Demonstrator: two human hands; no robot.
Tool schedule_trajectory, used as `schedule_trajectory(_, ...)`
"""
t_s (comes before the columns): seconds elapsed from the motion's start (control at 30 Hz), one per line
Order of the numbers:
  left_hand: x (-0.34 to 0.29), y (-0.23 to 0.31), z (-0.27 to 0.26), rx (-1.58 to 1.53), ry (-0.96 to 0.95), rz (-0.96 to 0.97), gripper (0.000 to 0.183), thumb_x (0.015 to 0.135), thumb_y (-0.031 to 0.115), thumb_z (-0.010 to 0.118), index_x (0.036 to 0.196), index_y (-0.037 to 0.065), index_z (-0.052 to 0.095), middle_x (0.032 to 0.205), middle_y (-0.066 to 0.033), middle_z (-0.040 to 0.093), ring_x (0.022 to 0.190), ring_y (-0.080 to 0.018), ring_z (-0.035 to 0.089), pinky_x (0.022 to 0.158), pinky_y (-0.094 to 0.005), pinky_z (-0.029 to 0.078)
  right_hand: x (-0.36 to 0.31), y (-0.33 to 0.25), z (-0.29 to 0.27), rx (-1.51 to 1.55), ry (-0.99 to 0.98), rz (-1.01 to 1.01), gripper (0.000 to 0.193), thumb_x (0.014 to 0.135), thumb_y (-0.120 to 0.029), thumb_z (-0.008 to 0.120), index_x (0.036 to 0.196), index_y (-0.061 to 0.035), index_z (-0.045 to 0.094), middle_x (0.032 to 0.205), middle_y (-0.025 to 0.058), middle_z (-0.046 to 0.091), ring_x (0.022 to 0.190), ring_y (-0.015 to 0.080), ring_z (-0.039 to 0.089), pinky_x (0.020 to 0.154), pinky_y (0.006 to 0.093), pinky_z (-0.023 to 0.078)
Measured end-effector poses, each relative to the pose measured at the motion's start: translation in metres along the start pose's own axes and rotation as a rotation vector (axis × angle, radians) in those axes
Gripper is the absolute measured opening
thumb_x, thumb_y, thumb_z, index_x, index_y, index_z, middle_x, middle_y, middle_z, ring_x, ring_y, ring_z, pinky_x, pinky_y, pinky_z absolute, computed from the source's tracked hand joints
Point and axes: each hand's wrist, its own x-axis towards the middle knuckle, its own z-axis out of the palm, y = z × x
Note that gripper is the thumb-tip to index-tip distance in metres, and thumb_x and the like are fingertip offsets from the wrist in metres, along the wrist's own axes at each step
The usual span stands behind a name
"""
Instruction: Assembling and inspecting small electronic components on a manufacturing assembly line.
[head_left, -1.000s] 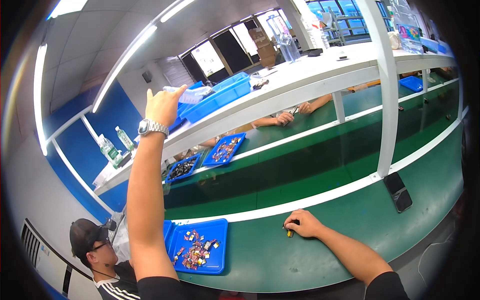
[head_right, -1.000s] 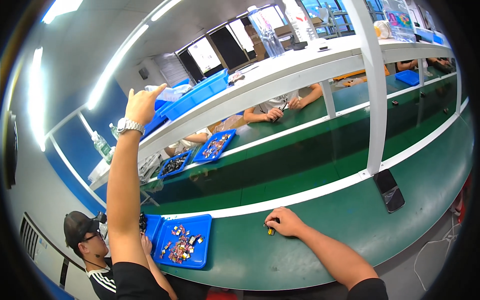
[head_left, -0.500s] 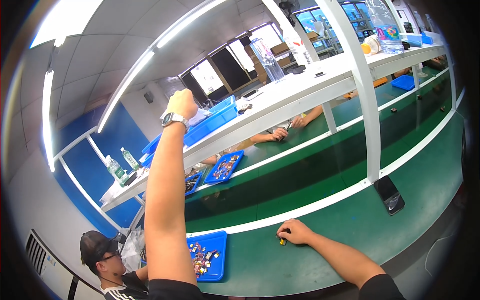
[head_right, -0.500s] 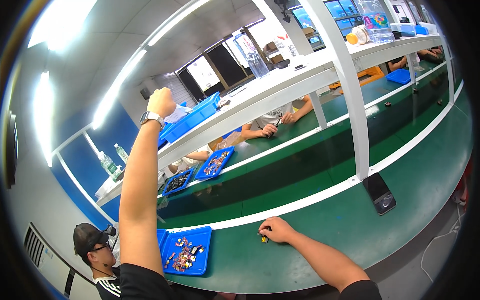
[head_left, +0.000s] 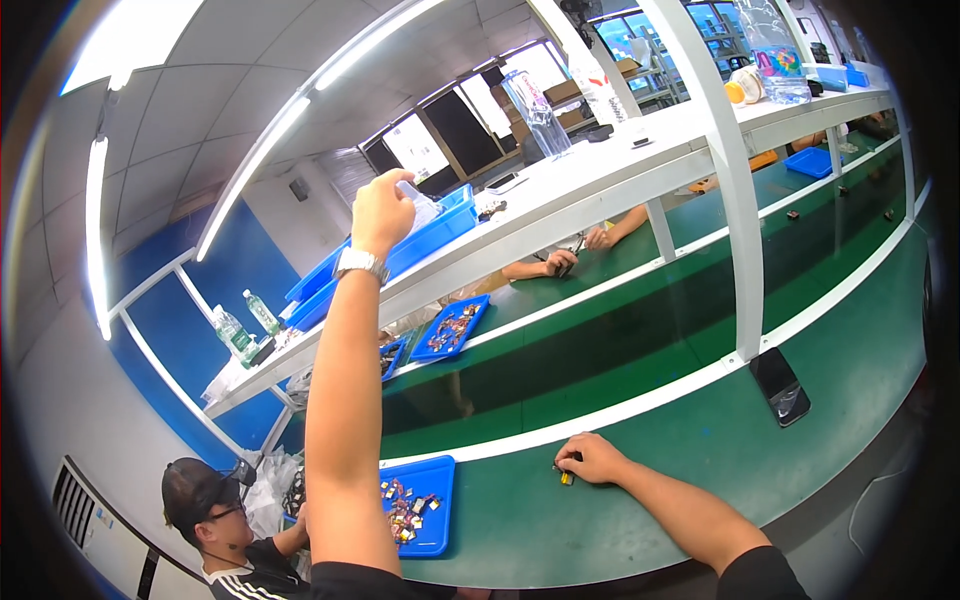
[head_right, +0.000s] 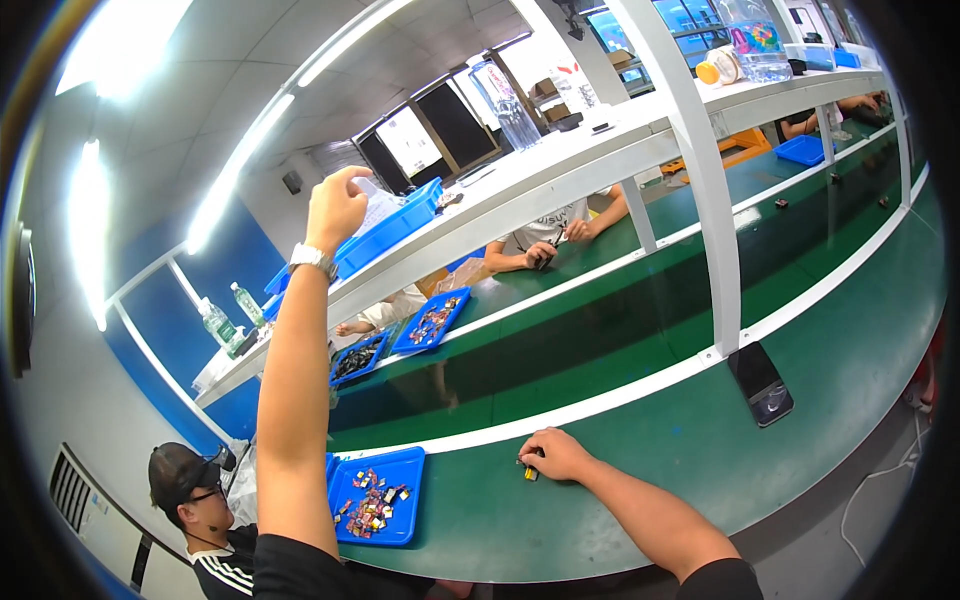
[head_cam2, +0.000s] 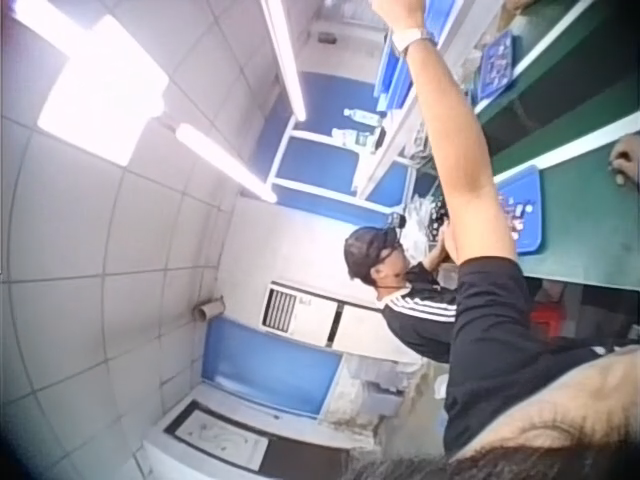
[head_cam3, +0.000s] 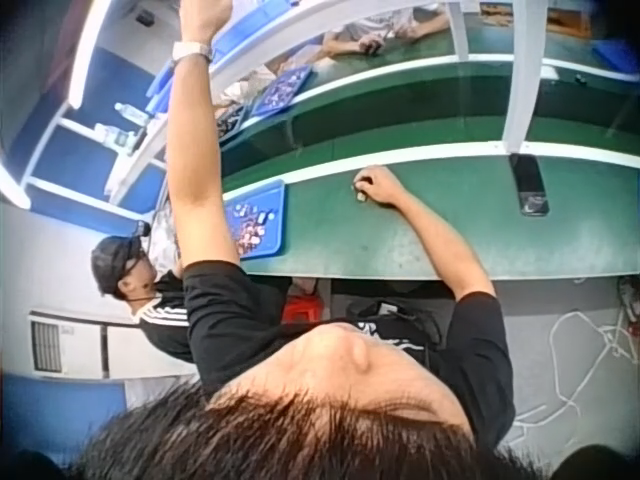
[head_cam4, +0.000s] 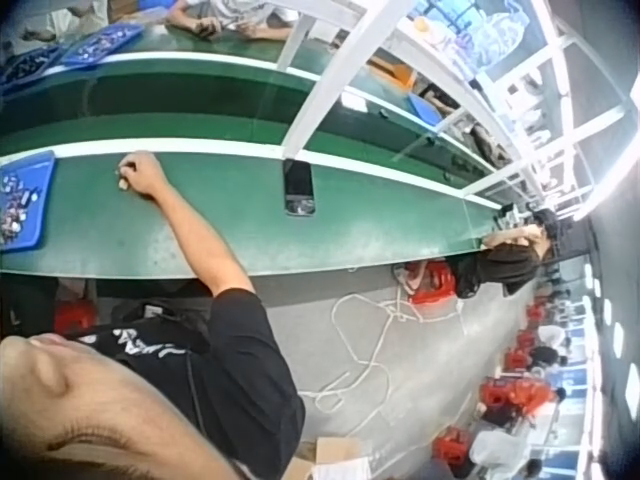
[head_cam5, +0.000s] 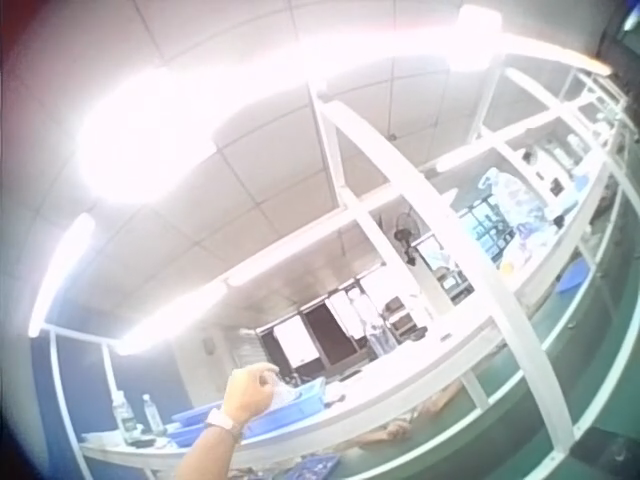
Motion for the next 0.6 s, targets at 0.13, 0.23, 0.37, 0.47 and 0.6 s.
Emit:
schedule_trajectory(0.13,-0.058,0.020,-0.022,-0.198,0.158,0.080,0.026,0.081,0.003,0.062,0.104,0.008,0.072,0.083,-0.0127,0.071,0.077,-0.0252,0.069,0.075,-0.0357,0.054,-0.010,0.002,0.000,0.000,0.015,0.019,0.012,0.085,-0.020,0.068,0.089,-0.0103,0.074,0.090,0.0058,0.068,0.095,0.0248,0.060,0.086,0.0374,0.049)
schedule_trajectory(0.23,-0.122,0.010,-0.013,-0.437,0.279,0.066,0.020,0.085,0.004,0.066,0.104,0.003,0.071,0.082,-0.0079,0.068,0.076,-0.0144,0.065,0.071,-0.0297,0.053,-0.011,0.000,0.001,0.030,0.012,0.021,0.012,0.084,-0.019,0.068,0.089,-0.0102,0.074,0.089,0.0059,0.068,0.092,0.0243,0.061,0.085,0.0370,0.049)
schedule_trajectory(0.37,-0.241,0.010,0.068,-1.130,-0.010,-0.336,0.024,0.086,-0.001,0.069,0.109,-0.003,0.064,0.092,-0.0103,0.068,0.079,-0.0156,0.066,0.070,-0.0279,0.056,-0.008,0.002,-0.008,0.203,0.034,0.020,0.010,0.083,-0.013,0.067,0.086,-0.0055,0.073,0.083,0.0082,0.070,0.078,0.0203,0.066,0.074,0.0332,0.052)
schedule_trajectory(0.47,-0.334,-0.003,0.147,-1.378,-0.265,-0.680,0.027,0.085,-0.002,0.071,0.111,-0.002,0.063,0.095,-0.0124,0.069,0.086,-0.0182,0.068,0.076,-0.0297,0.057,0.004,-0.010,-0.003,0.290,-0.046,0.021,0.009,0.083,-0.011,0.067,0.086,-0.0044,0.072,0.083,0.0083,0.070,0.079,0.0200,0.066,0.074,0.0334,0.052)
schedule_trajectory(0.6,-0.389,0.008,0.184,-1.641,-0.469,-0.818,0.035,0.088,-0.003,0.068,0.120,-0.004,0.055,0.099,-0.0144,0.069,0.090,-0.0200,0.068,0.081,-0.0317,0.057,0.004,-0.010,-0.007,0.172,-0.013,-0.008,0.010,0.084,-0.012,0.068,0.091,-0.0073,0.073,0.087,0.0067,0.067,0.086,0.0212,0.063,0.079,0.0331,0.050)
